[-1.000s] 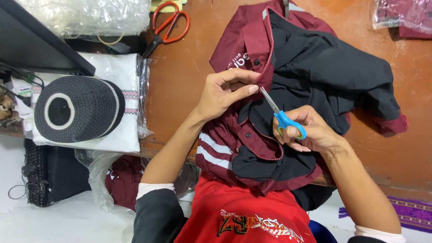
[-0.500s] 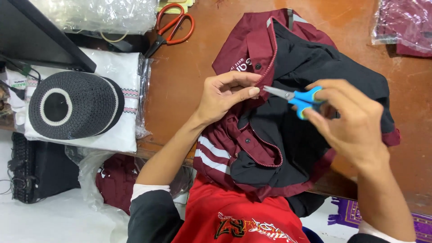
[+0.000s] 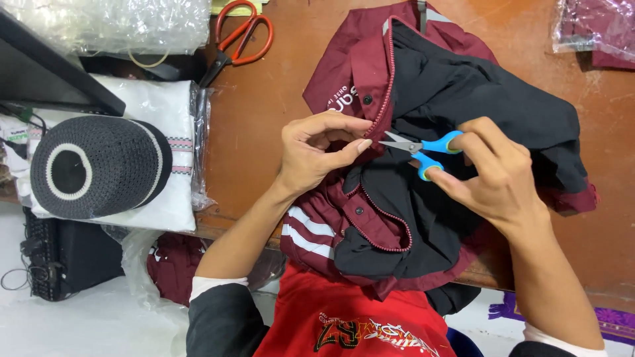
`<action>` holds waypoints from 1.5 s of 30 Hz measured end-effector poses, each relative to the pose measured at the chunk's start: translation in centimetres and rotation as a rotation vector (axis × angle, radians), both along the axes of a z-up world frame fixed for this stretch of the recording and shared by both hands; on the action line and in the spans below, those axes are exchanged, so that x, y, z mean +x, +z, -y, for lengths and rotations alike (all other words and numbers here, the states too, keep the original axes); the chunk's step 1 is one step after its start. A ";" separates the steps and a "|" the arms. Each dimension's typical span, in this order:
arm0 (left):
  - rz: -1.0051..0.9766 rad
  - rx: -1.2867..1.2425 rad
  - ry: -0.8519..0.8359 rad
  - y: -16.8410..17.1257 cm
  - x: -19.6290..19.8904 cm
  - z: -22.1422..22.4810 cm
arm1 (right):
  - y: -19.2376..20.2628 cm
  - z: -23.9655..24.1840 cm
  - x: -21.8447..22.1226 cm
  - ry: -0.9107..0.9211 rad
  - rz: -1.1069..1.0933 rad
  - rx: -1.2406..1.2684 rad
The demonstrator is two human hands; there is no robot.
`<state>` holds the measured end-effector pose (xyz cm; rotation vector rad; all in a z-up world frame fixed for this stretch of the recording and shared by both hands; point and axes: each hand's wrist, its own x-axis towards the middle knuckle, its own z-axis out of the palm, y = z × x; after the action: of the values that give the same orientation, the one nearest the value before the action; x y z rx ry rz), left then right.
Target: Trimming loose threads from a jacket using scissors and inspecting the garment for quality control.
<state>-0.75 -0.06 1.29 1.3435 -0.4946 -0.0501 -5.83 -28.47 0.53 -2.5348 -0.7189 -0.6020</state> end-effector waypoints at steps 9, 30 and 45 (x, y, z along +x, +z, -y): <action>-0.016 -0.032 -0.002 -0.7 0.1 0.0 | -0.7 -0.2 0.4 0.042 -0.020 0.019; -0.068 -0.011 0.013 -1.2 0.2 0.1 | -2.3 -0.4 0.6 -0.005 0.064 -0.015; -0.060 -0.043 0.004 -1.3 0.4 0.1 | -1.2 -0.6 0.7 -0.025 -0.012 0.376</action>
<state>-0.37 -0.14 0.01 1.2969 -0.4401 -0.0763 -5.17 -27.82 -0.71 -2.2001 -0.5149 -0.6613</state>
